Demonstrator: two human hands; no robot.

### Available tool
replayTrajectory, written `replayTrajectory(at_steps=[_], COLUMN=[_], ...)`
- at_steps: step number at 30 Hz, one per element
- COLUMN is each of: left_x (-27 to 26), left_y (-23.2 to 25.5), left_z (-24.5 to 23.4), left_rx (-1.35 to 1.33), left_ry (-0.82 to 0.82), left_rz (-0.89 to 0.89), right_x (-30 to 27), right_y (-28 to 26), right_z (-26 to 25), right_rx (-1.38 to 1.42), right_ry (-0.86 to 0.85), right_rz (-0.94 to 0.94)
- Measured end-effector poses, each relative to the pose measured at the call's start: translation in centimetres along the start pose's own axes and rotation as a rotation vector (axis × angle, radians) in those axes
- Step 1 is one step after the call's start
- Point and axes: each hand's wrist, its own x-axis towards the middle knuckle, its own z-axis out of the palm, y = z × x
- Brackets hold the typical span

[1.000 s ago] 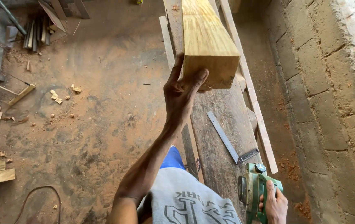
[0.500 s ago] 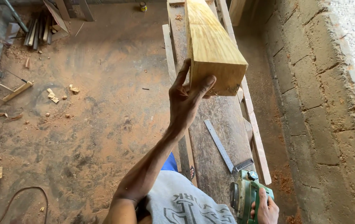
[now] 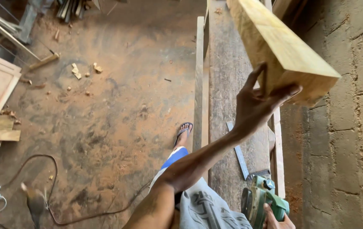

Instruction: Using an electric hand planer to smooth and shape a piece of lumber.

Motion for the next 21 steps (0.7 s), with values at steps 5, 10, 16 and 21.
replayTrajectory(at_steps=[5, 10, 16, 21], left_x=[0.0, 0.4, -0.6, -5.0], left_y=[0.3, -1.5, -1.5, -10.0], left_z=[0.7, 0.7, 0.0, -8.4], left_rx=[0.017, -0.004, 0.046, -0.079], left_ry=[-0.029, -0.024, -0.039, -0.069], left_rz=[-0.060, 0.104, -0.024, -0.592], right_x=[-4.7, -6.6, -7.8, -9.2], right_y=[-4.0, -5.5, -4.7, -4.9], right_z=[0.0, 0.4, 0.3, 1.4], right_rx=[0.103, 0.158, 0.217, 0.154], right_ry=[0.087, 0.036, 0.014, -0.003], right_rz=[0.005, 0.054, 0.064, -0.103])
